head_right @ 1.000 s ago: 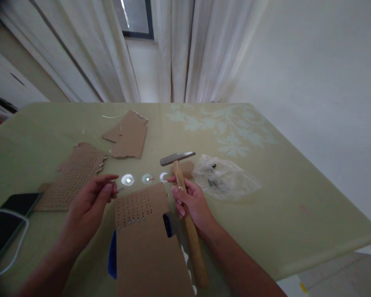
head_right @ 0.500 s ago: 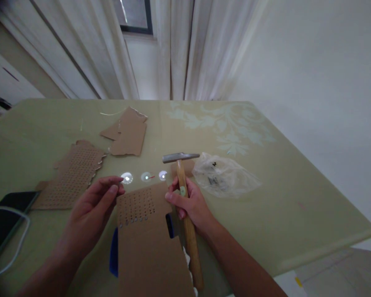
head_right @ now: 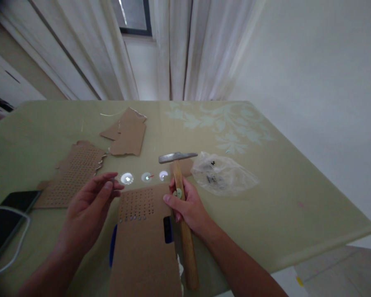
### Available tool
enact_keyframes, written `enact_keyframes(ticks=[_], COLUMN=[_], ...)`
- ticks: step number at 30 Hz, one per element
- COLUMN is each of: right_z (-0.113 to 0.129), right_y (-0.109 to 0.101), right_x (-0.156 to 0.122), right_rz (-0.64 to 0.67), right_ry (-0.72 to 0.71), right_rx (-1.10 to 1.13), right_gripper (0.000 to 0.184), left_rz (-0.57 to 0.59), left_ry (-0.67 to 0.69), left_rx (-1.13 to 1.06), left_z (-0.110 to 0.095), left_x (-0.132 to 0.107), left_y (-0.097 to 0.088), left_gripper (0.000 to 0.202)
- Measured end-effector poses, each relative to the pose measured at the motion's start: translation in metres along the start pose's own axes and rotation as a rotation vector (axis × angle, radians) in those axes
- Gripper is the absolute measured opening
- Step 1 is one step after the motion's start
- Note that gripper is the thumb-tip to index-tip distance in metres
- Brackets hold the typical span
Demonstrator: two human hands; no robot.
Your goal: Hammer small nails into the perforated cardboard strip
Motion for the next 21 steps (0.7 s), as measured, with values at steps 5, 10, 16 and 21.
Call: enact_keyframes(ticks=[5, 10, 16, 21], right_z=[-0.001, 0.001, 0.009, 0.014], right_y=[0.002, 0.004, 0.003, 0.002], right_x=[0.001, 0.002, 0.004, 0.006], right_rz=[0.001, -0.033, -0.070, -0.081], right_ry=[-0.003, -0.031, -0.118, -0.151], right_rx=[0.006, -0.057, -0.131, -0.119], right_gripper=[0.046, 0.046, 0.041, 0.035], left_rz=[-0.149, -0.132, 0.285, 0.339], left_ry=[0.130, 0.371, 0.555, 0.567], left_rx=[0.158, 0.157, 0.437, 0.611], left_z=[-0.011, -0.034, -0.069, -0.070], left_x=[-0.004, -0.026, -0.057, -0.064], left_y=[-0.010, -0.004, 0.040, 0.055], left_gripper=[0.034, 0.013, 0.010, 0.010])
Point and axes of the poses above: each hand's wrist, its own x-axis towards the middle knuckle, its own y-axis out of the palm, z = x × y, the point moved 7 cm from there along x, towards the middle knuckle, and after that the axes turned 10 degrees about -y, right-handed, at the moved point
